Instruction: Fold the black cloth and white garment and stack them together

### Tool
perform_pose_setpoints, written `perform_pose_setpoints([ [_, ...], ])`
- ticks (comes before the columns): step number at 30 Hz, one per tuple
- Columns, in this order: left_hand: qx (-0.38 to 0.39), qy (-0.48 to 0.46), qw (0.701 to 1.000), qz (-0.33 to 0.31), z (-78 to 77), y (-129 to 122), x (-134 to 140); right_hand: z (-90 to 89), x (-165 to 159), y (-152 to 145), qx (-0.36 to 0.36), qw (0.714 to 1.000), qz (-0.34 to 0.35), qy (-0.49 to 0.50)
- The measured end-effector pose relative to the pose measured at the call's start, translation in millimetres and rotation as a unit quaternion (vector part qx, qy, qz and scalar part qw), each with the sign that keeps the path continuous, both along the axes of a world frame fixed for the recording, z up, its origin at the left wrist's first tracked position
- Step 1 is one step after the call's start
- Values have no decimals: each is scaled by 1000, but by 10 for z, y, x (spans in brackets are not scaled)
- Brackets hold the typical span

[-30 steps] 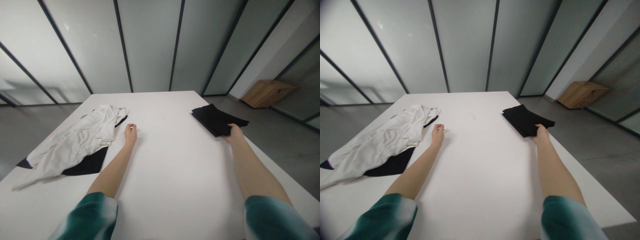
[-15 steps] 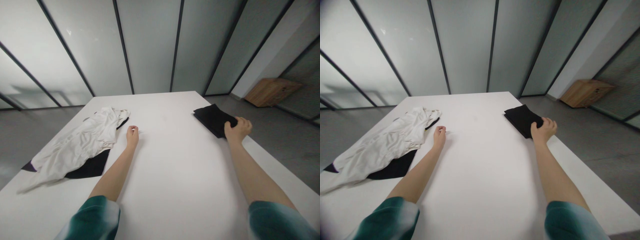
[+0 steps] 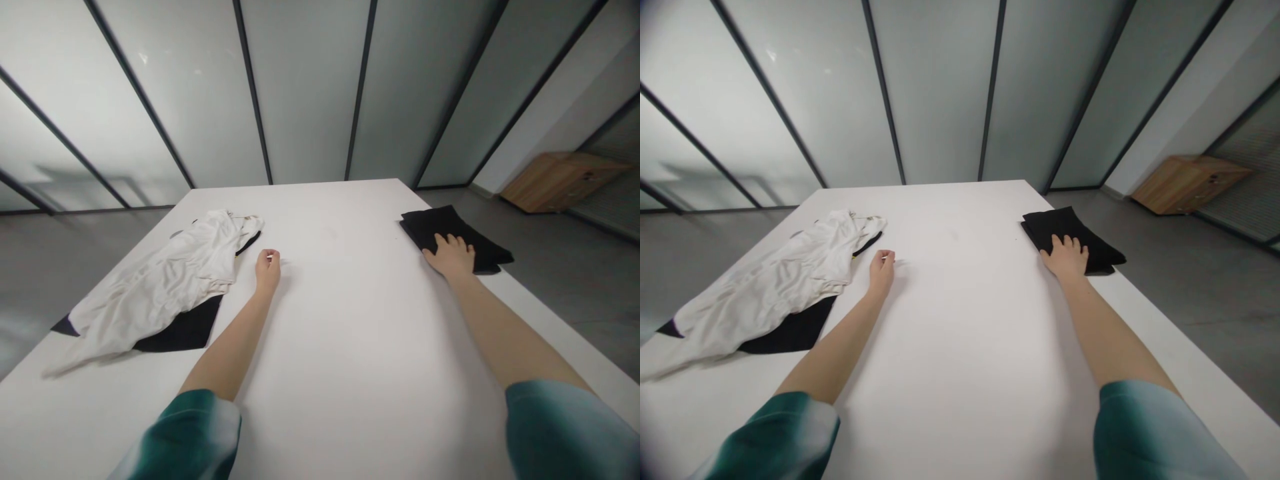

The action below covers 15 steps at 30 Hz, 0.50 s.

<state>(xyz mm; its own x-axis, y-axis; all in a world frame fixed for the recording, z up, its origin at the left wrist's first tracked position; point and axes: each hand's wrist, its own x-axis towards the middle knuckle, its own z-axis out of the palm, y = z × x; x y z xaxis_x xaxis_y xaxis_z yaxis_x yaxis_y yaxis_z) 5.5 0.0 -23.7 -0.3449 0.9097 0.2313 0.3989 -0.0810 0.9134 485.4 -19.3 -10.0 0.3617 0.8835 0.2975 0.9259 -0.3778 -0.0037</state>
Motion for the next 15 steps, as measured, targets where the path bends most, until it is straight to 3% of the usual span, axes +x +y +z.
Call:
perform_pose_setpoints([
  [3,-3,11,1000,-2,12,-3,10,41,20,31,1,1000,-2,11],
  [6,-20,31,999,-16,31,-11,33,144,-71,5,64,998,18,0],
  [9,-51,65,996,-38,69,-21,55,246,-331,12,135,984,117,-14],
  [11,-66,86,993,-55,103,-23,47,255,-587,56,144,970,197,0],
  [15,-81,132,984,-92,167,-19,-44,70,-1154,131,125,948,286,60],
])
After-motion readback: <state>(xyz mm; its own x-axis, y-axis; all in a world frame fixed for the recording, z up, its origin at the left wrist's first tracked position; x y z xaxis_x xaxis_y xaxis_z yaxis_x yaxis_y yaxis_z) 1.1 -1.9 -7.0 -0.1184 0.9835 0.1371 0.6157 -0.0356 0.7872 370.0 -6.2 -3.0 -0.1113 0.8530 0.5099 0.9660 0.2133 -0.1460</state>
